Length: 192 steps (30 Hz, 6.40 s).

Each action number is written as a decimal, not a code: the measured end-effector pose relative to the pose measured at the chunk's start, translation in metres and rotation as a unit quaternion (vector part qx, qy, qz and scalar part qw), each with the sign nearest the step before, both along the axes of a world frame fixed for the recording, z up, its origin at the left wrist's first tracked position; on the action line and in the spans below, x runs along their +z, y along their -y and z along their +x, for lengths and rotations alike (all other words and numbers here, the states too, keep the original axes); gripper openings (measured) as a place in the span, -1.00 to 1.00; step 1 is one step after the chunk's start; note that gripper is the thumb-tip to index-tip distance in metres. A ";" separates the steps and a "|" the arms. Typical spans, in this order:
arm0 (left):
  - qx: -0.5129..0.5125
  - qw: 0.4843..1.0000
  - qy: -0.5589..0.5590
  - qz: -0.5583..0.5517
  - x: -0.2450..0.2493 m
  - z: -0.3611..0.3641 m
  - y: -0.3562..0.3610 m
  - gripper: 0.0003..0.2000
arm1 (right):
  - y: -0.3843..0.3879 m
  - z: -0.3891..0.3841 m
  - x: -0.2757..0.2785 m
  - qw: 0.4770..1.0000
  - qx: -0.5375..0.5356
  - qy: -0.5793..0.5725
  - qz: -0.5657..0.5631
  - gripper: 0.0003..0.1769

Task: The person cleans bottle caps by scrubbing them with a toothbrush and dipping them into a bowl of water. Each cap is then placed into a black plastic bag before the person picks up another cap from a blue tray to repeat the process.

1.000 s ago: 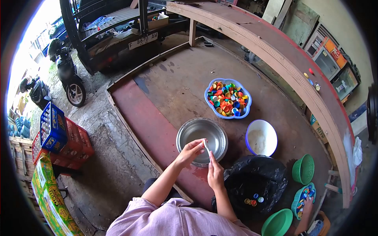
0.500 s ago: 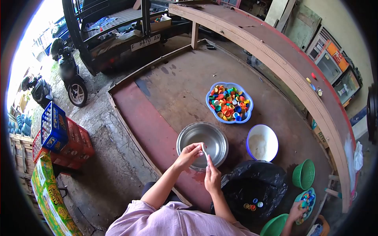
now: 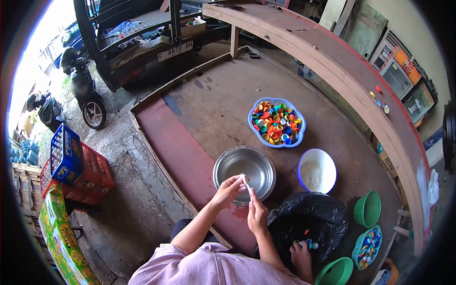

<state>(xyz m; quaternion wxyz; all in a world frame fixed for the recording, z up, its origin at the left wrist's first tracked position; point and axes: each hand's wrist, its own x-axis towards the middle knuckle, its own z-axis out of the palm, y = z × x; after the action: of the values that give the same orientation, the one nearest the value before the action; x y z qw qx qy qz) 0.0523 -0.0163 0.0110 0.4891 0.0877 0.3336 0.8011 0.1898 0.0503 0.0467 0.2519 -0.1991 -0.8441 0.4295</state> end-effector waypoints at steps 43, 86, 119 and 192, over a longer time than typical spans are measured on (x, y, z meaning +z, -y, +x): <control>0.035 0.999 0.005 0.025 0.012 -0.015 -0.002 -0.76 | 0.003 -0.016 -0.001 0.998 -0.008 0.001 0.066 -0.56; 0.049 0.993 -0.103 -0.010 0.010 -0.005 0.011 -0.76 | -0.013 -0.011 -0.008 0.999 0.008 -0.003 0.047 -0.59; 0.070 0.997 0.025 0.005 0.020 0.003 0.005 -0.89 | -0.005 0.008 -0.008 0.994 0.006 -0.035 0.101 -0.59; -0.025 0.944 -0.290 -0.153 0.031 -0.071 -0.013 -0.82 | 0.010 0.012 0.002 0.985 -0.158 -0.009 0.063 -0.56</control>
<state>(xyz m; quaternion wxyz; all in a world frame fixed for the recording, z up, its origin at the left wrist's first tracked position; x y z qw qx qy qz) -0.0189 -0.0031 0.0423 0.3984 0.2485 0.5775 0.6679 0.2018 0.0403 0.0488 0.3358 -0.3101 -0.8250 0.3322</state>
